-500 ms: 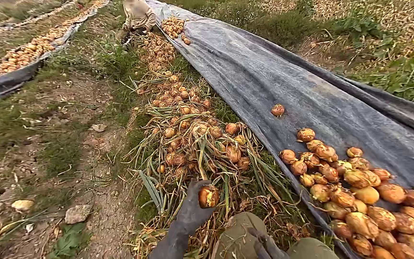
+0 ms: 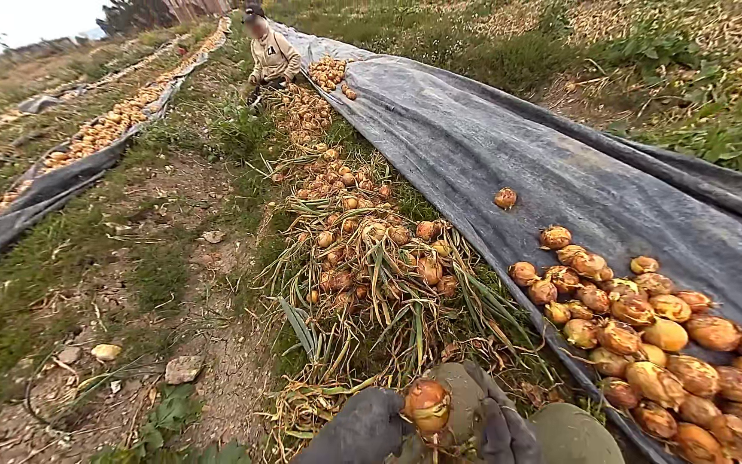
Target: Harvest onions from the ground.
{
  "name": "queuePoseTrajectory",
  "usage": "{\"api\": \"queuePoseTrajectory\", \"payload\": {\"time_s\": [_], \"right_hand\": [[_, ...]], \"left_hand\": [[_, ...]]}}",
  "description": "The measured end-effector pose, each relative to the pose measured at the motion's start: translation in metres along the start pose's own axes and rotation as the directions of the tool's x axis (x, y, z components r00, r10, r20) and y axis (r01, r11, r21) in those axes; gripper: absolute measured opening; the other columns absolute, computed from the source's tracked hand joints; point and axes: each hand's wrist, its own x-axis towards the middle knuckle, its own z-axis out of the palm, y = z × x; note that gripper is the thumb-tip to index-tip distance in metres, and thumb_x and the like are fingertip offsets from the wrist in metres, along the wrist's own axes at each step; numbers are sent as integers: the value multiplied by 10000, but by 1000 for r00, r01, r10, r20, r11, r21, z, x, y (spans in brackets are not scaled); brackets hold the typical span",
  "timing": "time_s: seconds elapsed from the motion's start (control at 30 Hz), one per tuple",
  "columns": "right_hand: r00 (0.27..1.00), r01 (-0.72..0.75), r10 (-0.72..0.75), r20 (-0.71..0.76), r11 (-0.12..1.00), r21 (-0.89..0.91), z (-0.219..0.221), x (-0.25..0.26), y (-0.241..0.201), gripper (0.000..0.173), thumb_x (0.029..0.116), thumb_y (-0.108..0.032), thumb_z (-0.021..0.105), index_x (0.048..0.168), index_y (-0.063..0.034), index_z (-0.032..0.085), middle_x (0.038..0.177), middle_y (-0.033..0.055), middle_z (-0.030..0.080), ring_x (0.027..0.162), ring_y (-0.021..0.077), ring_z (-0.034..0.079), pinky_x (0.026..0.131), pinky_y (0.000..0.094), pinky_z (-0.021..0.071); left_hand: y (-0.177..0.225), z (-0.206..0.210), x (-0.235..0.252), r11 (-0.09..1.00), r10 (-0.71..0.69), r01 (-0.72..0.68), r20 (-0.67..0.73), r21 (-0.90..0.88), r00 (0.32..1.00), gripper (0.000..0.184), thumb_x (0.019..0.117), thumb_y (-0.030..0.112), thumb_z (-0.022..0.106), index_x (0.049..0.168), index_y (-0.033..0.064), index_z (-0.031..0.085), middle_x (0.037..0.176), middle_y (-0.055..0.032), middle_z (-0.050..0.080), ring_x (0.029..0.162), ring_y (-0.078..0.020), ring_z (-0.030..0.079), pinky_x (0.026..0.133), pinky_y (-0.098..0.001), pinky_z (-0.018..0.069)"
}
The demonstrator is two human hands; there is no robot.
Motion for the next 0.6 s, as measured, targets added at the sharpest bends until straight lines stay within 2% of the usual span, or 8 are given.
{"api": "queuePoseTrajectory", "payload": {"time_s": [0.07, 0.13, 0.17, 0.23, 0.33, 0.47, 0.53, 0.6], "right_hand": [[975, -221, 221, 11, 974, 45, -12, -2, 5, 488, 1113, -283, 281, 1418, -37, 573, 810, 39, 628, 527, 117, 535, 467, 315, 511], [890, -327, 411, 195, 876, -354, -25, -6, 17, 528, 1084, -420, 354, 1373, -80, 636, 988, 157, 736, 824, 306, 711, 760, 521, 574], [787, -344, 530, 315, 802, -488, -25, -8, 23, 629, 1053, -560, 358, 1341, -82, 649, 1061, 199, 734, 987, 376, 712, 890, 607, 535], [690, -343, 570, 446, 800, -493, -13, -13, 31, 678, 1023, -640, 375, 1313, -102, 667, 1096, 191, 729, 1064, 367, 694, 953, 619, 509], [788, -503, 501, 357, 859, -97, 10, -22, 28, 539, 1074, -482, 392, 1161, -21, 659, 842, 94, 656, 731, 190, 650, 705, 417, 572], [676, -728, 666, 315, 669, 149, 11, -15, -3, 485, 1091, -463, 364, 1185, -24, 546, 749, 3, 566, 585, 109, 541, 555, 322, 515], [790, -573, 556, 260, 820, -12, 3, -9, -2, 422, 1081, -361, 411, 1028, -6, 634, 706, 10, 593, 578, 104, 569, 564, 316, 520], [949, -210, 252, 189, 954, -216, -7, -7, 31, 487, 1046, -397, 478, 976, 11, 734, 741, 116, 700, 650, 211, 686, 641, 460, 578]], "left_hand": [[12, -11, -6, 998, -41, 41, -16, 48, 999, 384, 1086, 320, 512, 1200, -4, 681, 1165, -217, 689, 1128, -358, 649, 1018, -545, 467], [6, -7, 3, 992, 46, -32, -111, 124, 993, 331, 1061, 261, 514, 1255, 58, 689, 1262, -167, 689, 1203, -330, 645, 1049, -541, 476], [1, -1, 10, 981, 109, -83, -145, 175, 983, 328, 1045, 249, 513, 1276, 86, 678, 1273, -140, 688, 1207, -312, 649, 1038, -541, 496], [14, 4, 16, 962, 119, -81, -130, 262, 984, 363, 1054, 266, 495, 1353, 110, 631, 1290, -142, 681, 1216, -332, 648, 1017, -571, 511], [48, 10, 19, 938, -18, 14, 7, 348, 1000, 360, 1067, 226, 457, 1334, 44, 615, 1289, -239, 661, 1219, -442, 626, 986, -659, 481], [37, 30, 42, 888, 172, -167, 29, 427, 985, 320, 1019, 246, 499, 1160, 20, 676, 1122, -253, 706, 1063, -482, 678, 832, -697, 518], [49, 13, 42, 896, 179, -200, 89, 397, 980, 320, 1036, 227, 484, 1185, 15, 672, 1164, -255, 694, 1107, -474, 660, 885, -685, 500], [66, -20, 40, 949, -20, -14, 106, 314, 994, 351, 1078, 192, 443, 1289, -7, 641, 1288, -270, 650, 1232, -457, 605, 1027, -636, 442]]}}
